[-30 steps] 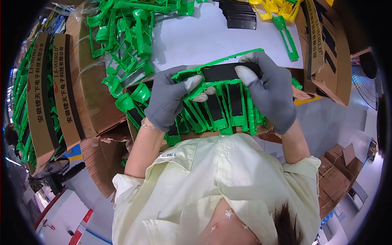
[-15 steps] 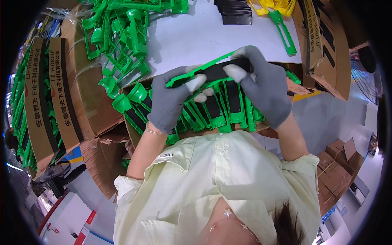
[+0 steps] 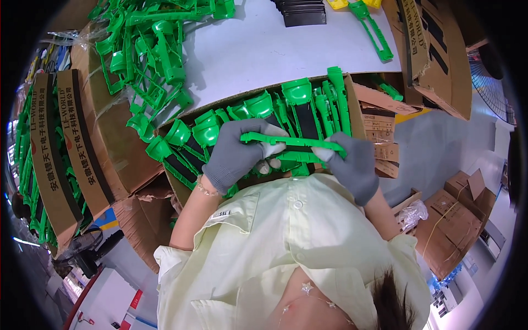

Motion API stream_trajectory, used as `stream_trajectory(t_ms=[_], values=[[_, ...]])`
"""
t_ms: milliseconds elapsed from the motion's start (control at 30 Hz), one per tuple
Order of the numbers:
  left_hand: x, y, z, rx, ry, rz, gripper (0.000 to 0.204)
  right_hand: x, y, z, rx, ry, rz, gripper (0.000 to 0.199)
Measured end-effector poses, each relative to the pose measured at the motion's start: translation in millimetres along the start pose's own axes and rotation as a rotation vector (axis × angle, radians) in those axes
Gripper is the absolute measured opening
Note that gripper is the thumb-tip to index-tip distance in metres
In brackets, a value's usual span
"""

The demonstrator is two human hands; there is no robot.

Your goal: Fitting small solar panels into green plastic housings on an industrial assembly line.

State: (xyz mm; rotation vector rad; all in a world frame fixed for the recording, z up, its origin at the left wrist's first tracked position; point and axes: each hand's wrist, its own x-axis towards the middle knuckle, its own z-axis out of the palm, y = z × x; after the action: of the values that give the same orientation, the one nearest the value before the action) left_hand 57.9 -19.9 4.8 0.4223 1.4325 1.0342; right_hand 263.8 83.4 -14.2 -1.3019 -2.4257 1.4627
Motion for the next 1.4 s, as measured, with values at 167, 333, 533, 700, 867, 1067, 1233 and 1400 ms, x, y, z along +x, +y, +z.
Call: stream_trajectory(t_ms=[167, 333, 533, 700, 867, 1067, 1233, 1400], values=[[26.0, 15.6, -14.6, 0.145, -0.154, 0.005, 0.022, 2.1, -0.7, -17.3, 0.1, -0.082, -0.012, 0.03], [48.3, 29.0, -31.7, 0.738, -0.123, 0.004, 0.036, 75.1, 0.8, -56.8, -0.008, 0.296, -0.291, 0.033], [45.3, 29.1, -25.9, 1.231, 0.326, 0.368, 0.038, 179.7, 8.9, -71.9, -0.481, 0.456, -0.573, 0.029], [16.8, 34.4, -113.9, 1.153, 0.994, 0.534, 0.02, 221.1, 23.0, -66.3, -0.586, 0.383, -0.515, 0.03], [-24.4, 23.6, -187.1, 1.075, 1.193, 0.208, 0.022, 225.4, 21.6, -63.1, -0.581, 0.402, -0.502, 0.033], [-30.2, 2.6, -188.6, 1.333, 1.031, -0.052, 0.038, 222.8, 18.4, -64.2, -0.576, 0.373, -0.488, 0.029], [-16.7, -19.7, -192.0, 1.194, 1.089, -0.3, 0.056, 217.3, 24.1, -59.1, -0.485, 0.411, -0.519, 0.023], [-0.3, -52.2, -219.3, 0.827, 1.048, -0.106, 0.065, 208.2, 20.7, -55.5, -0.443, 0.381, -0.459, 0.024]])
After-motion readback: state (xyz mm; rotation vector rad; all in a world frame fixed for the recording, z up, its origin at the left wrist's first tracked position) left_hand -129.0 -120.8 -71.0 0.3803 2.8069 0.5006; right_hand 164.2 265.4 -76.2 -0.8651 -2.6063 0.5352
